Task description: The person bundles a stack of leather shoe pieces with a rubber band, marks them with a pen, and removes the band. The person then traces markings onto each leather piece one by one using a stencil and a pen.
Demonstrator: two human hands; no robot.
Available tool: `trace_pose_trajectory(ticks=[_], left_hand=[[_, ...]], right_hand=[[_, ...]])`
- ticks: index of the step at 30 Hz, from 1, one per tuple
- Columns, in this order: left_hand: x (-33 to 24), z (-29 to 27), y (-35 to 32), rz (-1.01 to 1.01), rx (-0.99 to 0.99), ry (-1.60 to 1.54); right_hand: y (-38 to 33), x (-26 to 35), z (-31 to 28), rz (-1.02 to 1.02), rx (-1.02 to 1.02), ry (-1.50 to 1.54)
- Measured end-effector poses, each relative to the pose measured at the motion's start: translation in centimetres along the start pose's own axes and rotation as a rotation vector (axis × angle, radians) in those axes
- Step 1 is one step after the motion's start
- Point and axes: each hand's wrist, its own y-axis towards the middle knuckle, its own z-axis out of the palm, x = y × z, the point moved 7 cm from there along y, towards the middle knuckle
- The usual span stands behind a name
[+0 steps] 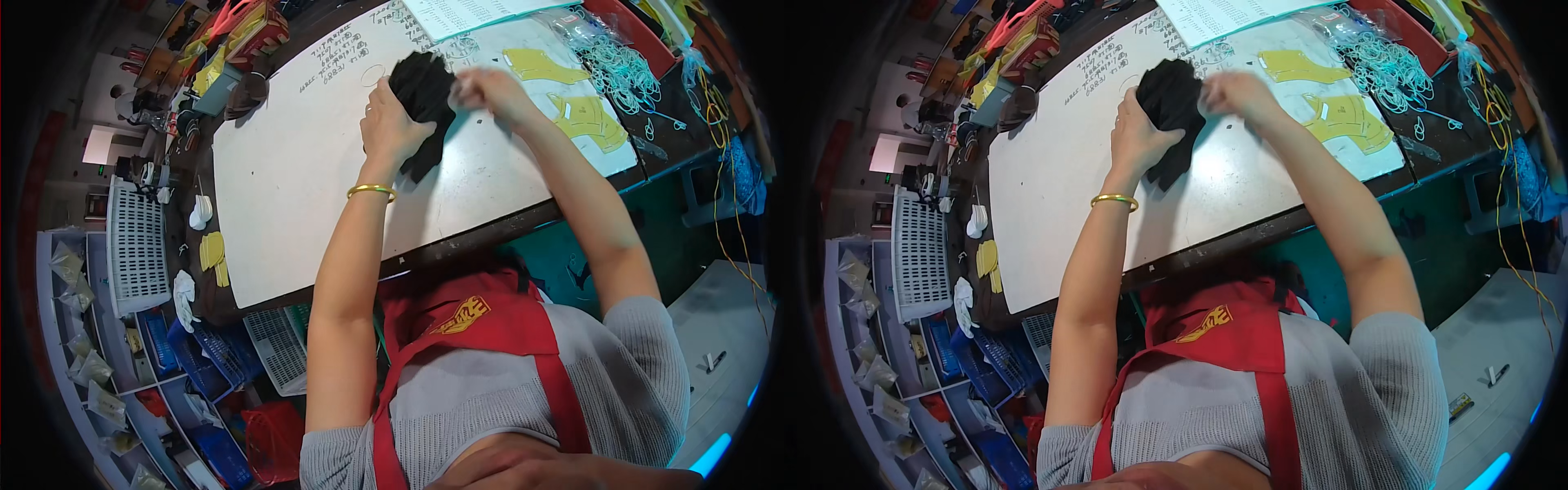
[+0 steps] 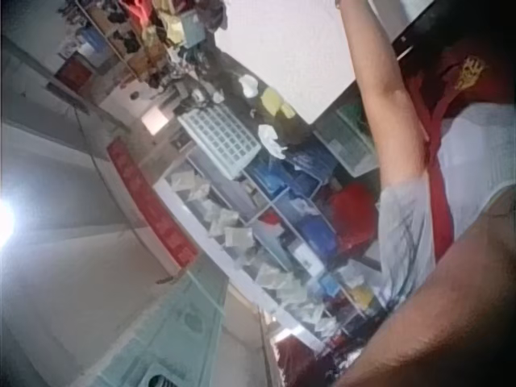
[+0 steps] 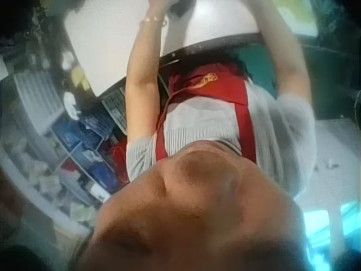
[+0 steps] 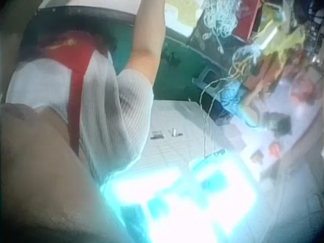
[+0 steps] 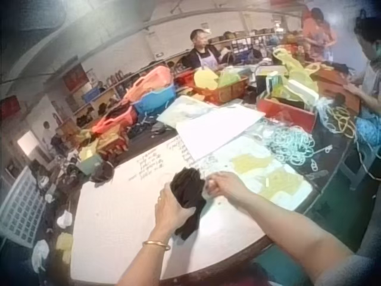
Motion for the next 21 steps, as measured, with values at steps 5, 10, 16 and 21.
trace_pose_trajectory(ticks=[5,10,16,21], left_hand=[[0.0,0.8,0.1,0.250,0.137,-0.004],[0.7,-0.6,-1.4,0.188,0.115,0.170],[0.3,-0.4,-1.4,0.286,0.025,0.017],[0.7,-0.6,0.1,0.162,-0.023,-0.089]], right_hand=[[3.5,1.6,-2.0,-0.505,-0.299,0.786],[3.8,1.5,3.0,-0.394,0.116,0.747],[5.0,2.8,4.0,-0.484,0.023,0.435],[5.8,3.1,4.1,-0.458,-0.177,0.399]])
